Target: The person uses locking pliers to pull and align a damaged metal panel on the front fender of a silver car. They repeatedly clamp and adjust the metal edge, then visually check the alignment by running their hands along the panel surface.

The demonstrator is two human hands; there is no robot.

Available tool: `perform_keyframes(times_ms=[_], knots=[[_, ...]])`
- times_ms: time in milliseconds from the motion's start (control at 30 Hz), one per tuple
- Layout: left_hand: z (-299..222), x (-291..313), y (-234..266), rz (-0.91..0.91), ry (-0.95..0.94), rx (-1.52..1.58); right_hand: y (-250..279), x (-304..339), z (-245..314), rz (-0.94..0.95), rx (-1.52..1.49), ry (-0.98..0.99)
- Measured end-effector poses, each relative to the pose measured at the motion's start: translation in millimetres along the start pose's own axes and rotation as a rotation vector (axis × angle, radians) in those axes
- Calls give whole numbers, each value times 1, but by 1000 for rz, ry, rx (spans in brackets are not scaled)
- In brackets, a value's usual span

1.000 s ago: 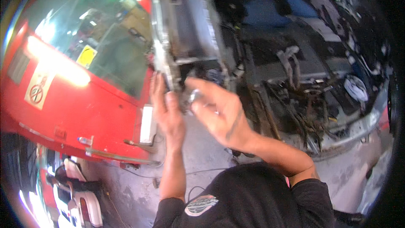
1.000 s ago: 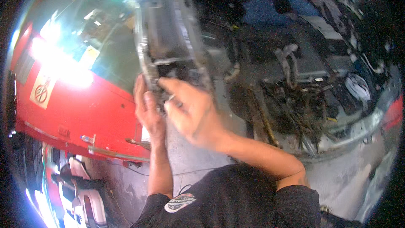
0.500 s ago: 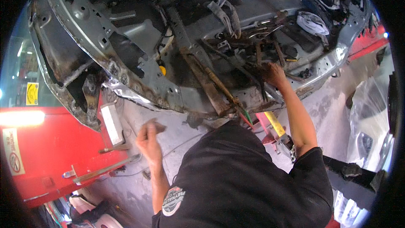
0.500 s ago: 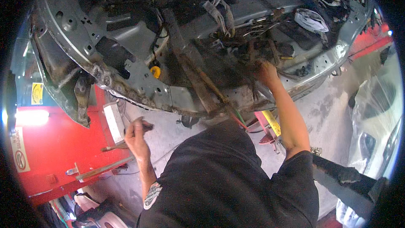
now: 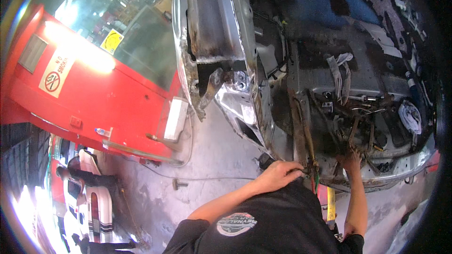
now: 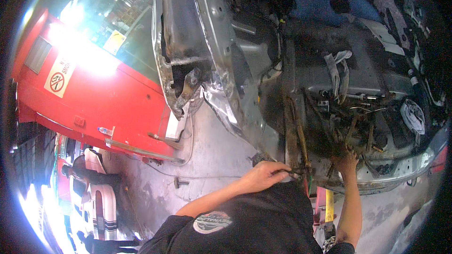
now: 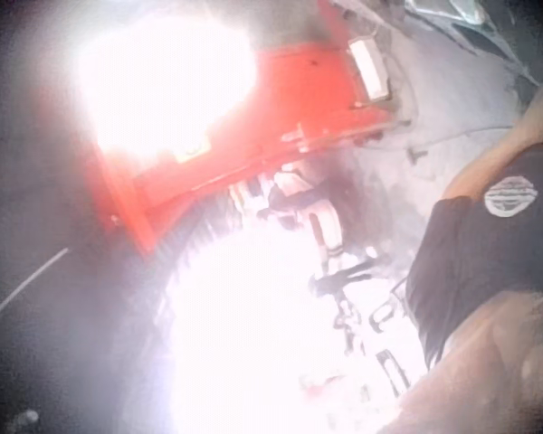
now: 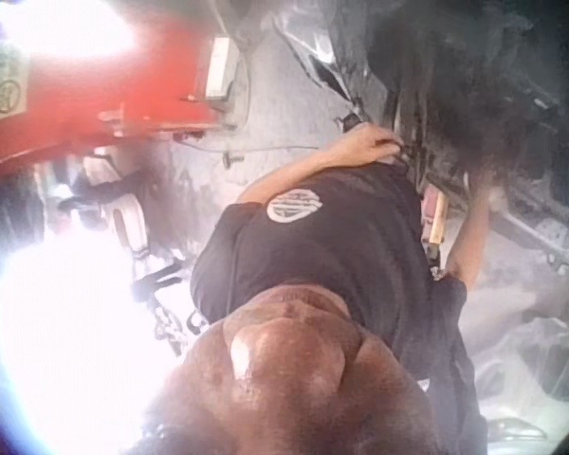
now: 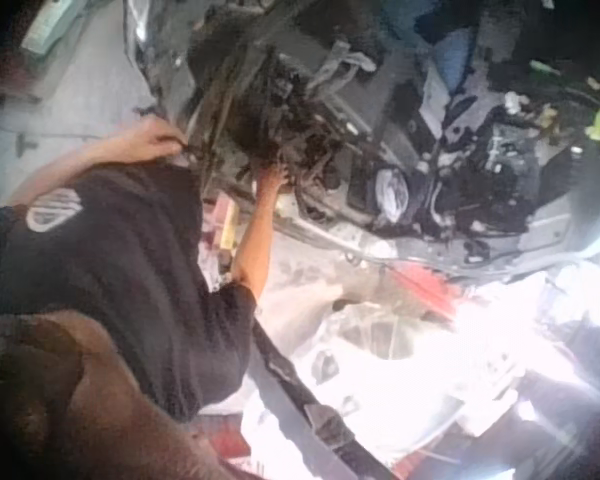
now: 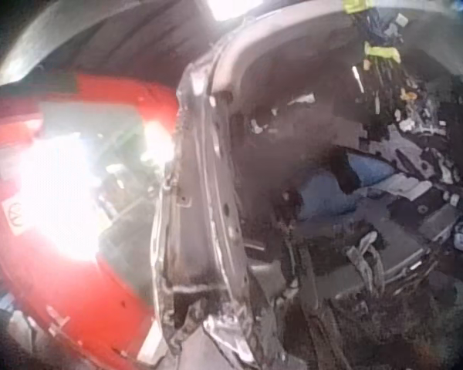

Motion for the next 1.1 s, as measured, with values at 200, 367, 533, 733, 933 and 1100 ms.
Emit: perform_keyframes(times_ms=[200,367,533,733,933,1100], knots=[[-4,-3,-5,106,-71,-34,67,45,-9,109,-1044,146],[-44,12,13,-60,-111,105,147,138,55,223,-1300,523],[-73,33,33,-394,-283,396,177,170,174,748,-1293,974],[-91,71,70,-611,-368,923,156,165,246,1346,-1562,1207],[-93,83,81,-729,-365,753,181,176,263,1265,-1344,1298],[-82,107,97,-1182,-139,-234,216,181,277,965,-1090,1376]])
Point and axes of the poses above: each hand's wrist, its own x-axis away from the middle knuckle, its own y-axis out of the back of the hand, z = x × y, the point moved 1 cm from there along -x, towards the middle knuckle, and after that the axes turned 15 degrees about z, right-handed, at the moved point
